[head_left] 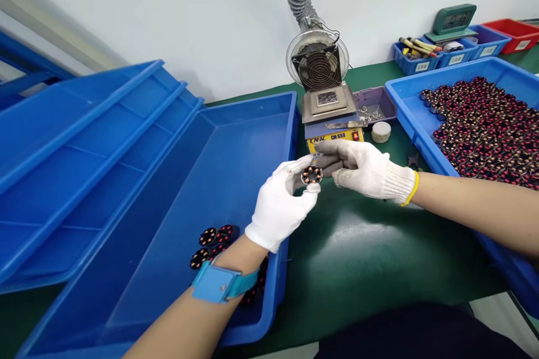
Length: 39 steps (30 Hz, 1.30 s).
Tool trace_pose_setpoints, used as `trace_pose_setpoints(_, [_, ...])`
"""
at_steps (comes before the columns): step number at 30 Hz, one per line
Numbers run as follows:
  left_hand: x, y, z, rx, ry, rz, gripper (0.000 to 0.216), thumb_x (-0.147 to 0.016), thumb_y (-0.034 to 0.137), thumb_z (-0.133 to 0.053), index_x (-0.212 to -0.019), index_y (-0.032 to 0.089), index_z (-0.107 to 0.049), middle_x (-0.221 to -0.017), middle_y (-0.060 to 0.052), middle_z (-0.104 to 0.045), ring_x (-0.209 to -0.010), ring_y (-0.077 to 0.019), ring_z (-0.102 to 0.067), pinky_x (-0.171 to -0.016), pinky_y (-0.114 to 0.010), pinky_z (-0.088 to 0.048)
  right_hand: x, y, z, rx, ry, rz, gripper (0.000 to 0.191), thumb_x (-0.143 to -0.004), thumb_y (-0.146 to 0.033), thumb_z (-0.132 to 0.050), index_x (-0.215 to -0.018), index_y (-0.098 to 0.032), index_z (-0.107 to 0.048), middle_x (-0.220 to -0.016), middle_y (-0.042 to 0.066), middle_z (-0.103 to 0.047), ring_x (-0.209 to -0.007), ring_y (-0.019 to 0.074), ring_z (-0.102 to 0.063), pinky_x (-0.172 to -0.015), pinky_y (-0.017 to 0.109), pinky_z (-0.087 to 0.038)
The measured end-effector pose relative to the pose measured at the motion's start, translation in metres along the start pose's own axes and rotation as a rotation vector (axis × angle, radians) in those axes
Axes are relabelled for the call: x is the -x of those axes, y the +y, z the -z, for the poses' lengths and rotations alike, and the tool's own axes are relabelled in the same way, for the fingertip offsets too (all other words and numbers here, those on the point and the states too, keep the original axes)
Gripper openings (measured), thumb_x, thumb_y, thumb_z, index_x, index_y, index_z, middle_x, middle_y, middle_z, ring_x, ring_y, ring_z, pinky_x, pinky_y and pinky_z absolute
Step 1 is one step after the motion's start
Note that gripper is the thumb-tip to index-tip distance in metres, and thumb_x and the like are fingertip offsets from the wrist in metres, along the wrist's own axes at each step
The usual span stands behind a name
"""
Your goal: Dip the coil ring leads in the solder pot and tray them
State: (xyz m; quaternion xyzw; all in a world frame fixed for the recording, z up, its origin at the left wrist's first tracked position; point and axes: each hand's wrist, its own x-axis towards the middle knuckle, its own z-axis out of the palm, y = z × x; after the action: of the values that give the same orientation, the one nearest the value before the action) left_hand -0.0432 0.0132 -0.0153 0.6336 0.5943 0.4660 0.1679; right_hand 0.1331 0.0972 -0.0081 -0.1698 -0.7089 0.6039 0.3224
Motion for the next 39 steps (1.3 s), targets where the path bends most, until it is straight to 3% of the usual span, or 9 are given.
trace_pose_setpoints(4, [-0.001,0.01,0.0,0.191,0.006,0.201,0.05,-0.072,0.028,-0.071,-0.118,0.011,-0.061,-0.122,-0.015,-0.066,-0.105,-0.027,-0.068,-0.095,-0.042,-0.056,-0.001,0.0,-0.002,0.104,0.079,-0.1,0.065,-0.069,-0.004,-0.052,-0.134,-0.01,-0.05,-0.112,0.01,-0.065,-0.103,0.0188,-0.064,-0.094,0.036,-0.054])
trace_pose_setpoints(7, [-0.001,0.01,0.0,0.209,0.011,0.213,0.052,-0.072,0.031,-0.073,-0.118,0.012,-0.06,-0.121,-0.015,-0.067,-0.1,-0.0263,-0.069,-0.091,-0.041,-0.057,0.001,-0.002,-0.007,0.12,0.012,-0.148,0.069,-0.068,-0.002,-0.052,-0.137,-0.01,-0.048,-0.112,0.009,-0.066,-0.103,0.0187,-0.064,-0.095,0.034,-0.054])
trace_pose_setpoints(11, [0.001,0.003,0.0,0.052,0.036,0.073,0.049,-0.071,0.03,-0.073,-0.117,0.015,-0.061,-0.119,-0.012,-0.066,-0.106,-0.0267,-0.067,-0.095,-0.042,-0.055,0.004,-0.01,-0.01,0.058,-0.015,-0.15,0.072,-0.068,0.0,-0.052,-0.139,-0.01,-0.046,-0.116,0.01,-0.066,-0.107,0.0173,-0.064,-0.096,0.03,-0.053])
trace_pose_setpoints(17, [0.003,0.0,0.0,-0.108,0.054,-0.064,0.044,-0.072,0.024,-0.07,-0.114,0.015,-0.062,-0.117,-0.011,-0.065,-0.103,-0.0262,-0.067,-0.093,-0.041,-0.056,0.0,-0.012,0.007,0.16,0.229,-0.145,0.059,-0.077,-0.011,-0.058,-0.135,-0.016,-0.053,-0.105,0.004,-0.069,-0.097,0.0165,-0.067,-0.09,0.032,-0.055])
trace_pose_setpoints(23, [0.006,0.003,-0.004,-0.203,-0.041,-0.24,0.044,-0.075,0.018,-0.066,-0.119,0.018,-0.062,-0.124,-0.01,-0.063,-0.112,-0.0243,-0.063,-0.096,-0.038,-0.055,-0.006,0.001,0.007,0.238,0.013,-0.231,0.055,-0.078,-0.018,-0.065,-0.132,-0.017,-0.057,-0.101,0.004,-0.071,-0.094,0.0176,-0.068,-0.086,0.029,-0.056])
trace_pose_setpoints(30, [0.006,0.024,0.001,-0.387,0.066,0.025,0.023,-0.076,0.028,-0.066,-0.096,0.021,-0.074,-0.088,-0.003,-0.076,-0.07,-0.0201,-0.07,-0.078,-0.037,-0.06,-0.001,-0.004,0.0,0.379,0.176,-0.09,0.051,-0.077,-0.018,-0.065,-0.127,-0.016,-0.062,-0.107,0.004,-0.07,-0.103,0.0172,-0.066,-0.093,0.031,-0.053])
trace_pose_setpoints(34, [-0.002,0.037,0.026,-0.083,-0.293,0.335,0.014,-0.071,0.031,-0.068,-0.07,0.018,-0.07,-0.058,-0.003,-0.067,-0.041,-0.0156,-0.057,-0.041,-0.029,-0.05,-0.002,-0.002,0.003,0.331,0.197,-0.074,0.05,-0.077,-0.018,-0.065,-0.127,-0.017,-0.062,-0.108,0.004,-0.07,-0.104,0.017,-0.066,-0.096,0.032,-0.053])
trace_pose_setpoints(36, [-0.005,0.037,0.036,0.086,-0.356,0.384,0.019,-0.069,0.035,-0.072,-0.066,0.017,-0.067,-0.052,-0.001,-0.062,-0.037,-0.0132,-0.053,-0.037,-0.026,-0.045,-0.001,-0.002,0.004,0.313,0.205,-0.089,0.049,-0.078,-0.018,-0.066,-0.126,-0.019,-0.062,-0.107,0.002,-0.07,-0.105,0.0175,-0.066,-0.098,0.034,-0.051])
trace_pose_setpoints(39, [-0.006,0.031,0.034,0.219,-0.08,0.304,0.035,-0.074,0.051,-0.069,-0.083,0.017,-0.067,-0.067,-0.004,-0.067,-0.048,-0.0149,-0.06,-0.04,-0.025,-0.045,0.001,-0.004,0.003,0.302,0.215,-0.108,0.046,-0.077,-0.018,-0.068,-0.123,-0.021,-0.064,-0.106,0.002,-0.07,-0.107,0.0187,-0.065,-0.103,0.037,-0.049])
